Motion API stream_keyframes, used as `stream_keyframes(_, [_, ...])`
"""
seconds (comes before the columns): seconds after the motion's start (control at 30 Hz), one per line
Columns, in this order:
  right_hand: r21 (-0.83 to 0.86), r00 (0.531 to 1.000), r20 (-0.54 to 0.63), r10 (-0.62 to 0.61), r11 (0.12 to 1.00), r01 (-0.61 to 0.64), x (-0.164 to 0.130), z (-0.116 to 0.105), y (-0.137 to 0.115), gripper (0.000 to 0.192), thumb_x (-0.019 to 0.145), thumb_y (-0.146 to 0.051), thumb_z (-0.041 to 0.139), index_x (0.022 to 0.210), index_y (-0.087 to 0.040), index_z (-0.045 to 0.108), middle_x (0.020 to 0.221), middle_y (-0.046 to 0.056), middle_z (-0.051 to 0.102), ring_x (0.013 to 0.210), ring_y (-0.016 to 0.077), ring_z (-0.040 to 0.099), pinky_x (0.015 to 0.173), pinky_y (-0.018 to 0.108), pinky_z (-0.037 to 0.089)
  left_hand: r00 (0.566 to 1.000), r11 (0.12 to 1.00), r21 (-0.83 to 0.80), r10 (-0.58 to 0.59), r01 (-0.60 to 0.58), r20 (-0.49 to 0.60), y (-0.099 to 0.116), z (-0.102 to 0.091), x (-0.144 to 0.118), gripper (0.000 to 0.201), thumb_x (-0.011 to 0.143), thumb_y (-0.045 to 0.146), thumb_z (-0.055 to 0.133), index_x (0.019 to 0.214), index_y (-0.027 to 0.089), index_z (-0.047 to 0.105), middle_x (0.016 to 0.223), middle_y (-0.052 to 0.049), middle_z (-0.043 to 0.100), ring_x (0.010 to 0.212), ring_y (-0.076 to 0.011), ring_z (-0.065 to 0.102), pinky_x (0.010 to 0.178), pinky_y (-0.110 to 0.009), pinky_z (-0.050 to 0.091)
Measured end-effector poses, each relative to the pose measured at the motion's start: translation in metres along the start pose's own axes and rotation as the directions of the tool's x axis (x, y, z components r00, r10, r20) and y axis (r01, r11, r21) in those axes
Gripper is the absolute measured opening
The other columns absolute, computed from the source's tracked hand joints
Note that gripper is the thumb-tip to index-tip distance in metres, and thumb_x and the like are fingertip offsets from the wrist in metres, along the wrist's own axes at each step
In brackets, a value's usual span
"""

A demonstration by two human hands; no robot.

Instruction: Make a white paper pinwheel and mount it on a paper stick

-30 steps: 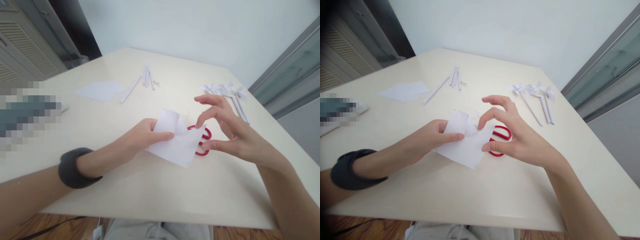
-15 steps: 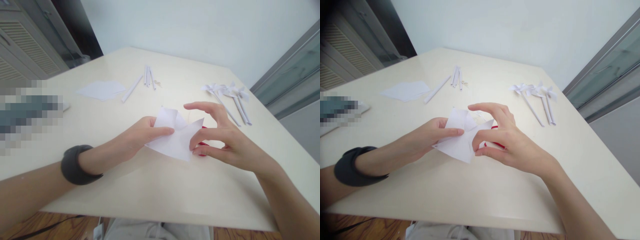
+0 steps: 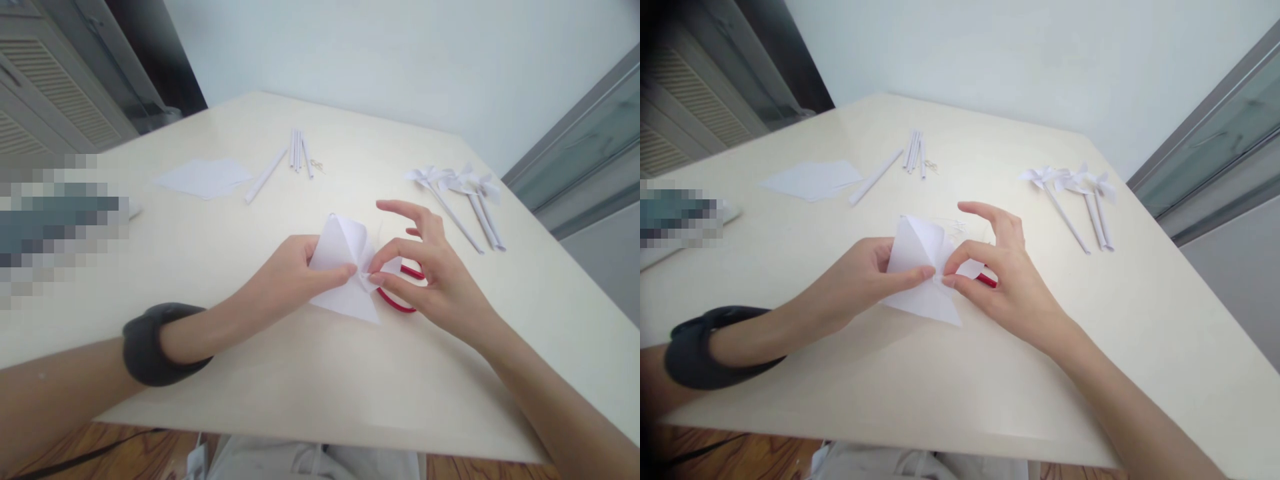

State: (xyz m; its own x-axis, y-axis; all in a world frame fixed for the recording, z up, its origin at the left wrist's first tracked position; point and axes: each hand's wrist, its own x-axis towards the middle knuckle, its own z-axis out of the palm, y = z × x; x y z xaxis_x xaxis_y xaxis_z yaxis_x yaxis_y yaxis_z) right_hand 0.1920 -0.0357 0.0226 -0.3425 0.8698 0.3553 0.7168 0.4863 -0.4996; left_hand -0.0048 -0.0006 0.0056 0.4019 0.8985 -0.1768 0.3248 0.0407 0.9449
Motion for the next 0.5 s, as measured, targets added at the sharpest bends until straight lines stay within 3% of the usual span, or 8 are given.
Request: stream_keyframes(0.5, [0.009, 0.998, 0.009, 0.067, 0.998, -0.067, -0.0005, 0.0048, -0.0041, 0.006, 0.080, -0.022, 0.061, 0.075, -0.025, 0.061, 0.140, -0.003, 0.036, 0.129, 0.0268, 0.029, 0.104, 0.049, 0.032, 0.999, 0.988, 0.148, 0.052, -0.054, 0.015, 0.0038, 0.0000, -0.0034, 0.027, 0.077, 0.042, 0.059, 0.080, 0.016, 0.065, 0.070, 0.000, 0.064, 0.062, -0.0157, 0.057, 0.049, -0.022, 0.040])
